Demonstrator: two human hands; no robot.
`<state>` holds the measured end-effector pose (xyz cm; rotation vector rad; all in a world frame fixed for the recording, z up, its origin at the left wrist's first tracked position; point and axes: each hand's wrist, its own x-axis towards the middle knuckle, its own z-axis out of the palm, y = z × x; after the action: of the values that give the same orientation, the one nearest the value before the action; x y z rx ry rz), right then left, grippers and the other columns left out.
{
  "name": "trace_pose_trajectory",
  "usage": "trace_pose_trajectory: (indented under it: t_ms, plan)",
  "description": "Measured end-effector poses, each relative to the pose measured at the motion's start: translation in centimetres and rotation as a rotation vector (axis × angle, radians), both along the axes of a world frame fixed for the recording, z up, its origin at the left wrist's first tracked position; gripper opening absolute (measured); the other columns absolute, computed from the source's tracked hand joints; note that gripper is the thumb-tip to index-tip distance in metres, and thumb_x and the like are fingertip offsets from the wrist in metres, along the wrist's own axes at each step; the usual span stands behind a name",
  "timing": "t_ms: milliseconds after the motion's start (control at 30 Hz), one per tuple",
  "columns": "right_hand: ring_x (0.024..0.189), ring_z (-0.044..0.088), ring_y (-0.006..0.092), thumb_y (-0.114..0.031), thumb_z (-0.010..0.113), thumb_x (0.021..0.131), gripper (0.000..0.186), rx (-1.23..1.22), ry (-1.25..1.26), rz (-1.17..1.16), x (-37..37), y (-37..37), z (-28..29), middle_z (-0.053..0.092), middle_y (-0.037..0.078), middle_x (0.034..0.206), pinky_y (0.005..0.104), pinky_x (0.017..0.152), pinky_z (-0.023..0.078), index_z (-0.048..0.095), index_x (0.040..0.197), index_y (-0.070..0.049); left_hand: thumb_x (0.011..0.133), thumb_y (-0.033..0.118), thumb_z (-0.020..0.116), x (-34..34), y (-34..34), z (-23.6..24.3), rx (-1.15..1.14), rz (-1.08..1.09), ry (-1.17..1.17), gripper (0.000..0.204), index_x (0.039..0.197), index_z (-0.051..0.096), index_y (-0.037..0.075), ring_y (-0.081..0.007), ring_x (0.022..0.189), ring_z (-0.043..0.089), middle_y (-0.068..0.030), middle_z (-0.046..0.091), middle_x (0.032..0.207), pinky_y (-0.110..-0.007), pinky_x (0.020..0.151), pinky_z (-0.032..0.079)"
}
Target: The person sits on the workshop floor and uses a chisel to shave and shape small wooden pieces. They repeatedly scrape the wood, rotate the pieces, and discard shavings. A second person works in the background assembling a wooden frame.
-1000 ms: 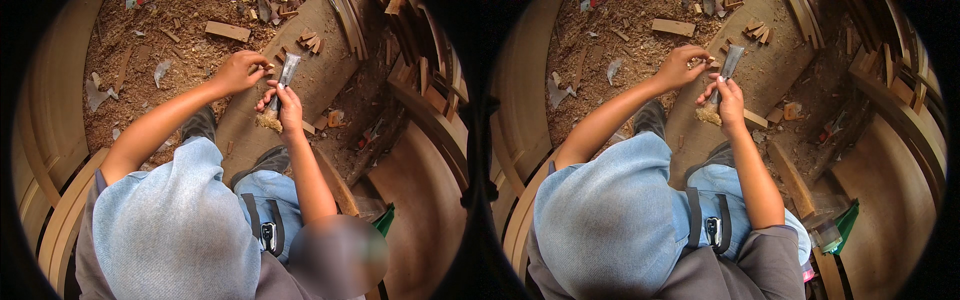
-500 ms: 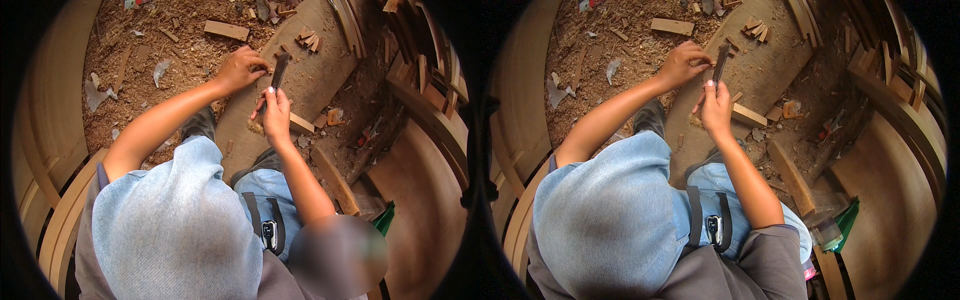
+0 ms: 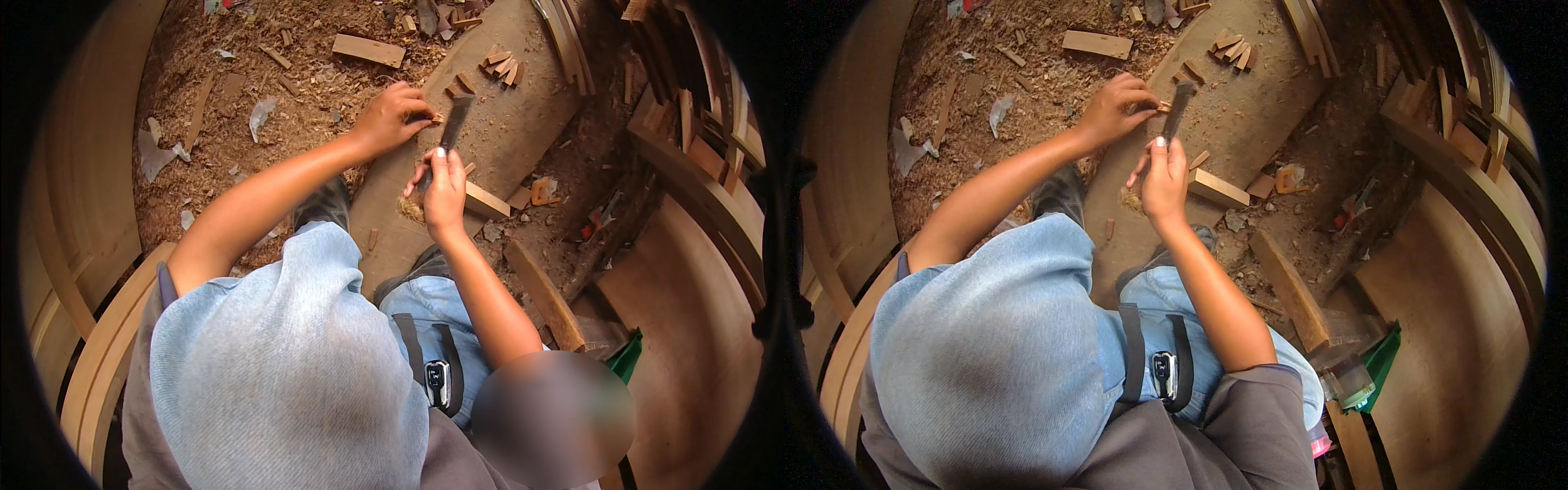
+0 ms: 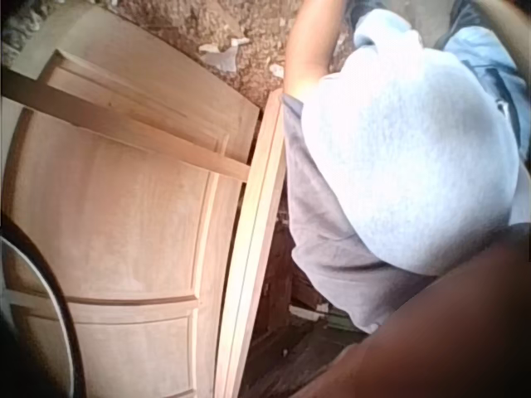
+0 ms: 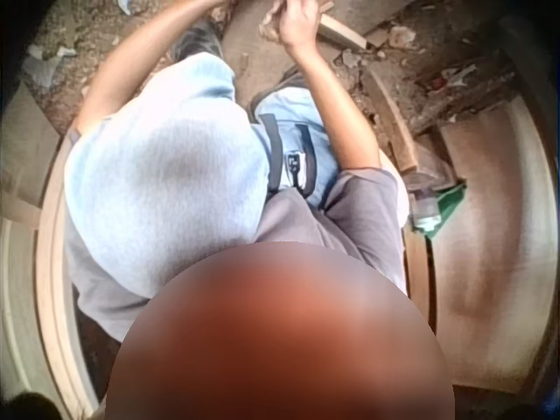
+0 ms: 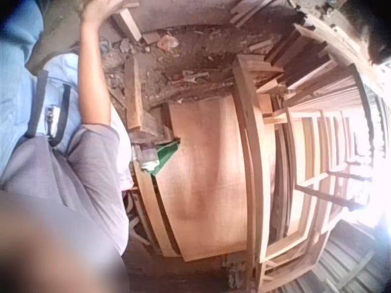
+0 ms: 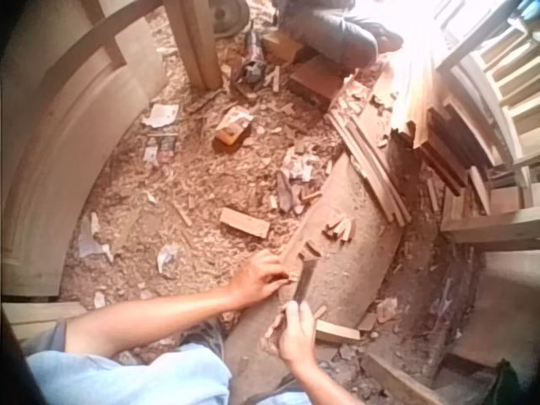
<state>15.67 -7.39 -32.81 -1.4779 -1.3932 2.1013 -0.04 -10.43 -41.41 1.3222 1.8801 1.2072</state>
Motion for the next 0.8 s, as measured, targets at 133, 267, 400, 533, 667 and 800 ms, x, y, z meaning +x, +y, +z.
trace_pose_trajectory:
  t_ms: [133, 267, 400, 533, 667, 800]
  plan:
    - [0.055, 0.056, 0.02, -0.028, 0.039, 0.11, 0.028, 0.005, 0.037, -0.059, -0.1, 0.1, 0.2, 0.053, 0.009, 0.072, 0.0333, 0.054, 0.052, 0.048, 0.101, -0.004, 0.075, 0.015, 0.083, -0.1, -0.2, 0.1, 0.103, 0.024, -0.028, 0.019, 0.094, 0.078, 0.013, -0.0247, 0.094, 0.06, -0.0046, 0.067, 0.095, -0.038, 0.083, 0.052]
    - [0.055, 0.056, 0.0194, -0.03, 0.038, 0.11, 0.028, 0.029, -0.051, 0.093, -0.2, 0.2, -0.1, 0.053, 0.009, 0.073, 0.0327, 0.055, 0.052, 0.047, 0.102, -0.004, 0.073, 0.014, 0.084, -0.2, 0.1, -0.1, 0.098, 0.031, 0.012, 0.02, 0.092, 0.079, 0.014, -0.024, 0.093, 0.06, -0.0038, 0.066, 0.094, -0.037, 0.082, 0.052]
    - [0.055, 0.057, 0.0191, -0.03, 0.039, 0.11, 0.029, 0.095, 0.011, -0.037, 0.3, -0.6, -0.7, 0.053, 0.008, 0.073, 0.0322, 0.053, 0.051, 0.047, 0.1, -0.004, 0.071, 0.014, 0.085, -0.1, 0.3, -0.3, 0.082, 0.064, 0.002, 0.02, 0.09, 0.079, 0.013, -0.0238, 0.093, 0.059, -0.0037, 0.065, 0.093, -0.037, 0.083, 0.052]
    - [0.054, 0.056, 0.0184, -0.029, 0.037, 0.111, 0.027, 0.03, -0.061, 0.008, 1.1, -0.5, -1.2, 0.052, 0.007, 0.074, 0.0312, 0.053, 0.05, 0.046, 0.1, -0.005, 0.072, 0.016, 0.085, -0.3, 0.3, -0.4, 0.077, 0.047, 0.016, 0.019, 0.09, 0.079, 0.014, -0.0237, 0.094, 0.059, -0.0035, 0.065, 0.094, -0.037, 0.084, 0.052]
    - [0.054, 0.056, 0.0178, -0.029, 0.037, 0.111, 0.028, 0.113, -0.003, 0.07, 1.2, 0.0, -1.3, 0.052, 0.007, 0.073, 0.0305, 0.052, 0.05, 0.047, 0.1, -0.006, 0.073, 0.017, 0.085, -0.2, 0.3, -0.5, 0.041, 0.053, 0.02, 0.019, 0.091, 0.079, 0.014, -0.0239, 0.096, 0.058, -0.004, 0.065, 0.096, -0.038, 0.084, 0.052]
    - [0.053, 0.055, 0.0179, -0.03, 0.038, 0.11, 0.028, 0.163, 0.001, 0.011, 0.9, 0.2, -1.0, 0.052, 0.007, 0.072, 0.0305, 0.051, 0.049, 0.047, 0.1, -0.006, 0.074, 0.019, 0.085, -0.3, 0.3, -0.6, 0.037, 0.047, 0.028, 0.019, 0.092, 0.079, 0.015, -0.0239, 0.096, 0.058, -0.0045, 0.064, 0.097, -0.038, 0.085, 0.051]
